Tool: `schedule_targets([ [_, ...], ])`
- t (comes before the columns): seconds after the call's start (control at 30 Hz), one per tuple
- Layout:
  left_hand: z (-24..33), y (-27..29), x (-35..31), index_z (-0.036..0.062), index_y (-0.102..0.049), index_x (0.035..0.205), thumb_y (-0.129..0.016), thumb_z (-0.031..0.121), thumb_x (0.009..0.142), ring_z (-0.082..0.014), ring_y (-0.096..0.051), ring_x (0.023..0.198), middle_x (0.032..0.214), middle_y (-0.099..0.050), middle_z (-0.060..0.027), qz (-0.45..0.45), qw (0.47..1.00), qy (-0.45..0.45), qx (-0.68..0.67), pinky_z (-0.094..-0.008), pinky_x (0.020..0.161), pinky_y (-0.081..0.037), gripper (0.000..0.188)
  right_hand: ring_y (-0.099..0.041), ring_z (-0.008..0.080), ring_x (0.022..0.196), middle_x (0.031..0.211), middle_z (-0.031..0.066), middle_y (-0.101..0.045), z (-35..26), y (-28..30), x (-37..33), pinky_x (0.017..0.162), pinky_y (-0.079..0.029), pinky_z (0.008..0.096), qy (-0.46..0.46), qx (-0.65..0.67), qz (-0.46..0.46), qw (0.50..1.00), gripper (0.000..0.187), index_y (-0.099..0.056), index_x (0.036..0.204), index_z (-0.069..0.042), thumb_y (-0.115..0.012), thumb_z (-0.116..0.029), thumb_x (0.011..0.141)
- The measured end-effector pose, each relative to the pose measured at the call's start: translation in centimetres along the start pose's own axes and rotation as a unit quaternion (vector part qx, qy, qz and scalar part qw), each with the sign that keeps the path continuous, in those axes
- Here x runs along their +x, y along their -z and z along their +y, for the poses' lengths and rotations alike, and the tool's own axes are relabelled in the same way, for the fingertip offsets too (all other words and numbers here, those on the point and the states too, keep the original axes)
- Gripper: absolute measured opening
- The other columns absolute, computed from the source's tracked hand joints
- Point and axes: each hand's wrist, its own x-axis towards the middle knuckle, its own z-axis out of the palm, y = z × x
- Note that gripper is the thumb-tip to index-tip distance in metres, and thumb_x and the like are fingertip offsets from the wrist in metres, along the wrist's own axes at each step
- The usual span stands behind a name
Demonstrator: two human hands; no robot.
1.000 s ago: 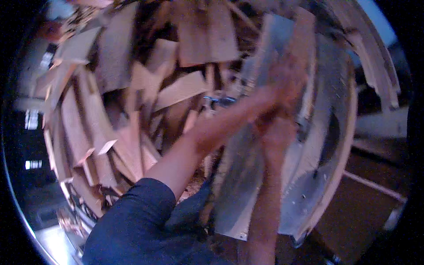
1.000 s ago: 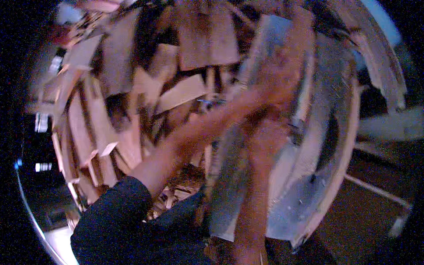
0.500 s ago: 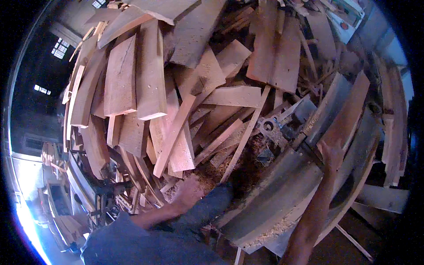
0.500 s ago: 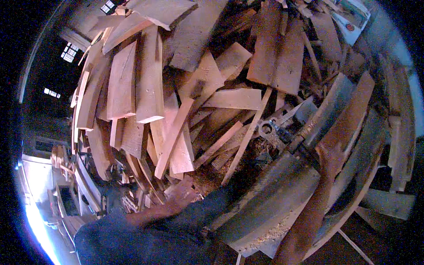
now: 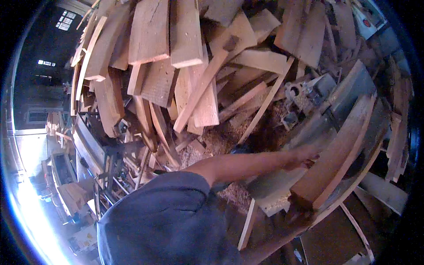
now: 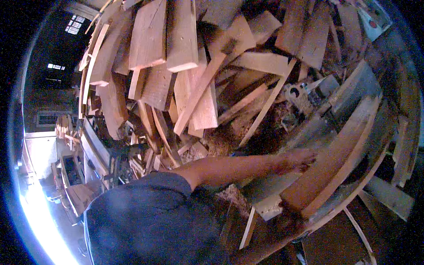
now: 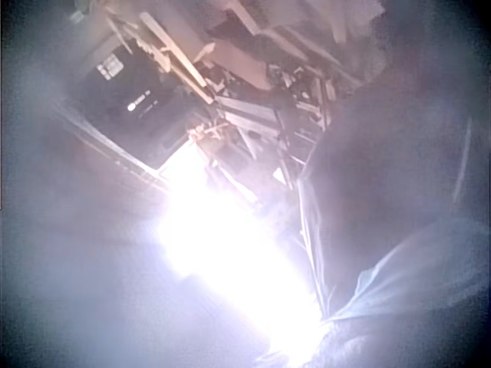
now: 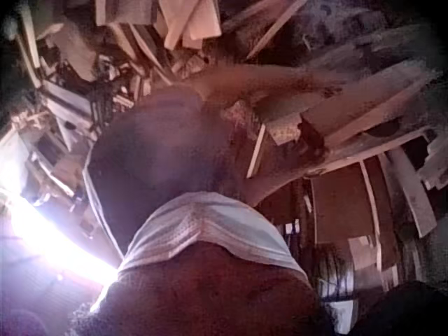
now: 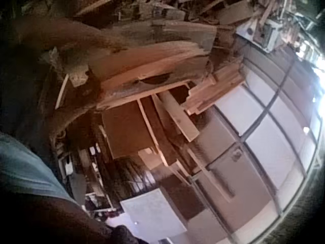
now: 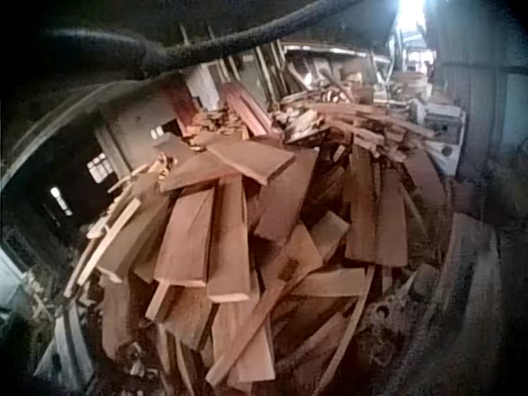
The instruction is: The person planes several wooden boards using a jointer, flipping them between passes, and then uses a table saw to trim the edges.
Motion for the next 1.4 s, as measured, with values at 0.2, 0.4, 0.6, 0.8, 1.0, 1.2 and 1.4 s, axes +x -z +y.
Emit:
schedule_targets([
  [0.2, 1.1, -4.3, 3.3, 0.0095, -0.053, 0.139, -0.051, 0.058, 0.097, -0.0246, -0.059, 0.116, 0.129, -0.062, -0.009, -0.053, 0.997, 0.032, -0.051, -0.0413, 0.1, -0.046, 0.064, -0.05, 0.0347, 0.125, 0.14, 0.0223, -0.049, 3.4, -2.9, -3.6, 0.103, -0.045, 0.0462, 0.017, 0.039, 0.3, 0.953, 0.079, -0.038, 0.143, 0.004, -0.05, -0.056, 0.093],
  [0.4, 2.9, -6.8, -2.9, 0.0084, -0.058, 0.137, -0.05, 0.059, 0.097, -0.025, -0.056, 0.122, 0.134, -0.06, -0.0113, -0.061, 0.997, 0.055, 0.015, -0.041, 0.105, -0.042, 0.064, -0.047, 0.0333, 0.13, 0.147, 0.0196, -0.042, 4.0, -2.5, -2.1, 0.107, -0.043, 0.0471, 0.211, -0.263, 0.327, 0.883, 0.088, -0.035, 0.149, -0.007, -0.08, -0.028, 0.076],
  [0.6, -0.7, -7.4, -11.6, 0.0041, -0.062, 0.131, -0.057, 0.044, 0.098, -0.0227, -0.056, 0.118, 0.131, -0.062, -0.0102, 0.021, 0.953, -0.037, 0.3, -0.0397, 0.105, -0.042, 0.052, -0.048, 0.0314, 0.128, 0.148, 0.0137, -0.043, 10.6, -1.7, -10.6, 0.107, -0.043, 0.0453, 0.116, 0.073, 0.263, 0.955, 0.072, -0.046, 0.142, -0.01, -0.069, -0.042, 0.083],
  [0.8, -6.3, -8.7, -21.1, -0.0005, -0.049, 0.136, -0.071, 0.042, 0.091, -0.0197, -0.06, 0.111, 0.126, -0.062, -0.0115, 0.019, 0.981, -0.054, 0.183, -0.0357, 0.096, -0.048, 0.066, -0.057, 0.0296, 0.117, 0.132, 0.0111, -0.058, 18.5, -1.1, -19.8, 0.094, -0.053, 0.0434, 0.127, 0.191, 0.229, 0.946, 0.053, -0.054, 0.134, -0.006, -0.052, -0.041, 0.094],
  [1.0, -11.5, -8.9, -28.0, -0.0009, -0.048, 0.135, -0.072, 0.041, 0.089, -0.0227, -0.059, 0.115, 0.126, -0.062, -0.0122, 0.025, 0.965, -0.066, 0.253, -0.0364, 0.101, -0.046, 0.066, -0.06, 0.0259, 0.109, 0.123, 0.0073, -0.063, 23.6, -2.6, -27.0, 0.093, -0.05, 0.0416, 0.142, 0.211, 0.186, 0.949, 0.058, -0.056, 0.13, -0.003, -0.058, -0.039, 0.085],
  [1.2, -15.6, -5.7, -31.0, -0.0007, -0.048, 0.132, -0.073, 0.042, 0.089, -0.0201, -0.061, 0.109, 0.12, -0.063, -0.0116, 0.046, 0.97, -0.016, 0.238, -0.0354, 0.095, -0.05, 0.066, -0.06, 0.0277, 0.111, 0.124, 0.0073, -0.063, 25.3, -7.1, -28.9, 0.094, -0.05, 0.0442, 0.099, 0.307, 0.242, 0.915, 0.051, -0.06, 0.122, -0.007, -0.055, -0.042, 0.085],
  [1.4, -17.9, -3.3, -30.9, -0.0003, -0.052, 0.129, -0.064, 0.042, 0.095, -0.0194, -0.062, 0.106, 0.118, -0.064, -0.0124, 0.056, 0.974, -0.009, 0.219, -0.0346, 0.094, -0.05, 0.055, -0.059, 0.0262, 0.111, 0.12, 0.0073, -0.064, 29.2, -6.4, -29.6, 0.093, -0.049, 0.0442, 0.099, 0.337, 0.252, 0.902, 0.041, -0.062, 0.108, -0.01, -0.051, -0.044, 0.088],
])
